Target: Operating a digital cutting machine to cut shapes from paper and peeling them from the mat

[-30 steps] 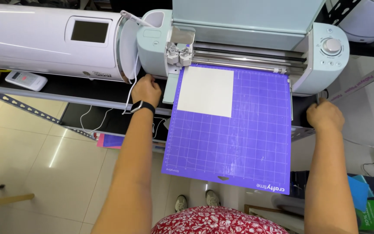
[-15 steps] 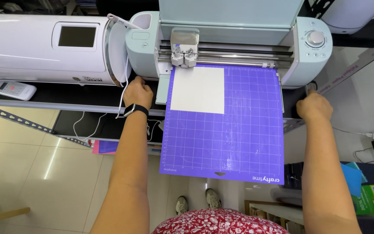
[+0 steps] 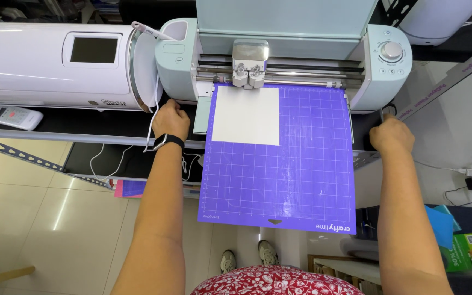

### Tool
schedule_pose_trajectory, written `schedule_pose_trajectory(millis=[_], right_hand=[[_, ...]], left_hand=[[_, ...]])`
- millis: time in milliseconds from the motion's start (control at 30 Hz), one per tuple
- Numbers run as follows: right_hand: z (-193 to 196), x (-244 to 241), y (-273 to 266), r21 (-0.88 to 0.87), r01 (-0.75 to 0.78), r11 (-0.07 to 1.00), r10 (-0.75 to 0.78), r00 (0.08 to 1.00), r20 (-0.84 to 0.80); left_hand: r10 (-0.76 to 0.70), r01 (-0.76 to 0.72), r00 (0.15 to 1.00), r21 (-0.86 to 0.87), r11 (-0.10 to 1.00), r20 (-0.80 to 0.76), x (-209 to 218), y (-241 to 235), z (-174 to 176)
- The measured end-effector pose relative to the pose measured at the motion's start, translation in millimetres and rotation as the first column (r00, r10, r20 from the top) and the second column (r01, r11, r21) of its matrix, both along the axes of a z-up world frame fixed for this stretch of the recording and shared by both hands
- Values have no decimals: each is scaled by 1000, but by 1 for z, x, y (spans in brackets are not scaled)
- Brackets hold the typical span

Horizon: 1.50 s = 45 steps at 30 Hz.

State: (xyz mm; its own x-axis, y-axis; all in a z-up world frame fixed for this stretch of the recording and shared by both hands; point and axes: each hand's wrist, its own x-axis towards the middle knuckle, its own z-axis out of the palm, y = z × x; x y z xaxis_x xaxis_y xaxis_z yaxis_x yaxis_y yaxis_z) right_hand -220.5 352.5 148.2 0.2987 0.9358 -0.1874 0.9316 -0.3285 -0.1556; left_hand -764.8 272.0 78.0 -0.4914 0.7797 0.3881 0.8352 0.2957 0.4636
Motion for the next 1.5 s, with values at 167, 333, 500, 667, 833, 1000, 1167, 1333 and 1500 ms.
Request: schedule_pose_trajectory(millis=[167, 333, 500, 667, 833, 1000, 1167, 1333, 1500], right_hand=[[2, -1, -2, 12, 10, 1000, -9, 1000, -22], [2, -1, -2, 9, 22, 1000, -22, 1000, -22], [2, -3, -4, 15, 0, 1000, 0, 1000, 6], [-1, 0, -2, 9, 15, 1000, -15, 1000, -2], [-6, 3, 1, 17, 10, 1000, -10, 1000, 5], [-9, 5, 0, 57, 0, 998, 1, 1000, -10], [16, -11, -32, 446, -83, 891, 137, 986, -91], [37, -13, -41, 623, -224, 749, 224, 971, 80], [76, -44, -61, 536, -214, 816, 251, 968, 4]], left_hand=[[1, -1, 1000, 20, 1000, -13, -1, 2, -2], [10, -10, 1000, 12, 1000, -12, 0, 1, -1], [0, 1, 1000, 11, 1000, -10, 1, -1, 2], [-4, 4, 1000, 10, 1000, 3, 2, -1, 2], [-10, 10, 1000, 6, 1000, 9, 1, -1, 1], [2, -2, 1000, 4, 1000, -1, -1, 1, 0], [-9, 8, 1000, -24, 1000, -19, 1, -2, 5], [47, -50, 999, -129, 990, -28, 5, -7, 10], [42, -46, 998, -112, 993, -36, 9, -12, 17]])
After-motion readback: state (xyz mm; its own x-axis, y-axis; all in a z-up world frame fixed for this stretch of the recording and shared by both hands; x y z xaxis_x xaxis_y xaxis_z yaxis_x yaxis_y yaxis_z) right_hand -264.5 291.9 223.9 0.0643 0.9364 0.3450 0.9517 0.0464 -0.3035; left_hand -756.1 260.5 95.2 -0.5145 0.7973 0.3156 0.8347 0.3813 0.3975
